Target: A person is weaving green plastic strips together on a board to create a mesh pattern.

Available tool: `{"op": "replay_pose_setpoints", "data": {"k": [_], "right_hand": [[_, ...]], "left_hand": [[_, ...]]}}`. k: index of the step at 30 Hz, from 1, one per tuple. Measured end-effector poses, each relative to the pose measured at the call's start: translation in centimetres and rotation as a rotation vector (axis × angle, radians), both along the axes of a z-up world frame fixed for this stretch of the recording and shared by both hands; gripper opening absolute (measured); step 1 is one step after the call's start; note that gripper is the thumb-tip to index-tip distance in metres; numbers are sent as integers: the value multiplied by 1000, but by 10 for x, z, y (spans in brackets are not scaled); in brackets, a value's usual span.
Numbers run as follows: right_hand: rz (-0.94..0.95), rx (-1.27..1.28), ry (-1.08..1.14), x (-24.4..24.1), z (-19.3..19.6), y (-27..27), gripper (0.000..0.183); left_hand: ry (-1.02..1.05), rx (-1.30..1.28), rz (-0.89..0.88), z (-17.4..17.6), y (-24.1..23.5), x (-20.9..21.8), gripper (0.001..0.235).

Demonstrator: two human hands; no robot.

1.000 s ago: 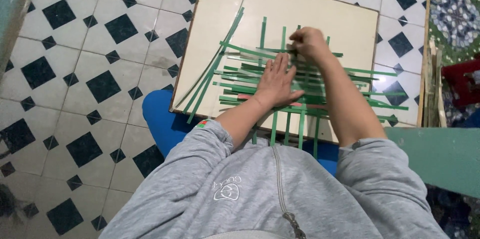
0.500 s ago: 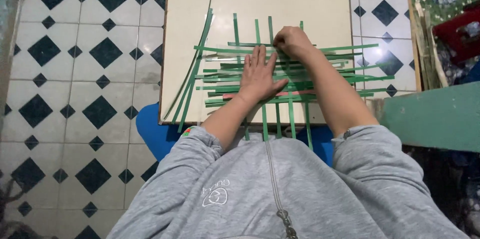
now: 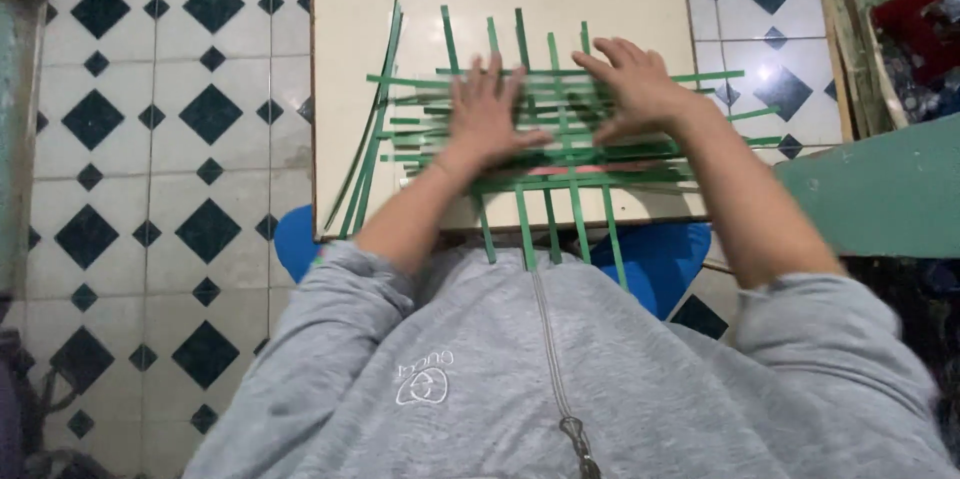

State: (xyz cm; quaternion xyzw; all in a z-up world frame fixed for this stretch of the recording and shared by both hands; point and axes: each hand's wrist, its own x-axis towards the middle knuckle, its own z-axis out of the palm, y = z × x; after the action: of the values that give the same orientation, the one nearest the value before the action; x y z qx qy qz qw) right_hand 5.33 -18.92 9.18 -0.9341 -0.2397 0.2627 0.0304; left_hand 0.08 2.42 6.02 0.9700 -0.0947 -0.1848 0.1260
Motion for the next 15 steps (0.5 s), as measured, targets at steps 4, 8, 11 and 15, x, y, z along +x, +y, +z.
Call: {"op": "replay_pose_setpoints", "data": {"k": [4,8,11,15], "right_hand": [[162,-192,56,-44,-18,-12,137],[184,-15,-55,-41,-63,-28,126],[142,15,-40,-37,-87,-38,120],[123,-9,-77,-36,-98,-38,118]], "left_hand": [[66,-21,46,-21,42,0,114],[-13,77,-76,-38,53,-2,123],[20,62,-87,-38,51,-6,125],[28,46,-93,-44,52,-4,126]]}}
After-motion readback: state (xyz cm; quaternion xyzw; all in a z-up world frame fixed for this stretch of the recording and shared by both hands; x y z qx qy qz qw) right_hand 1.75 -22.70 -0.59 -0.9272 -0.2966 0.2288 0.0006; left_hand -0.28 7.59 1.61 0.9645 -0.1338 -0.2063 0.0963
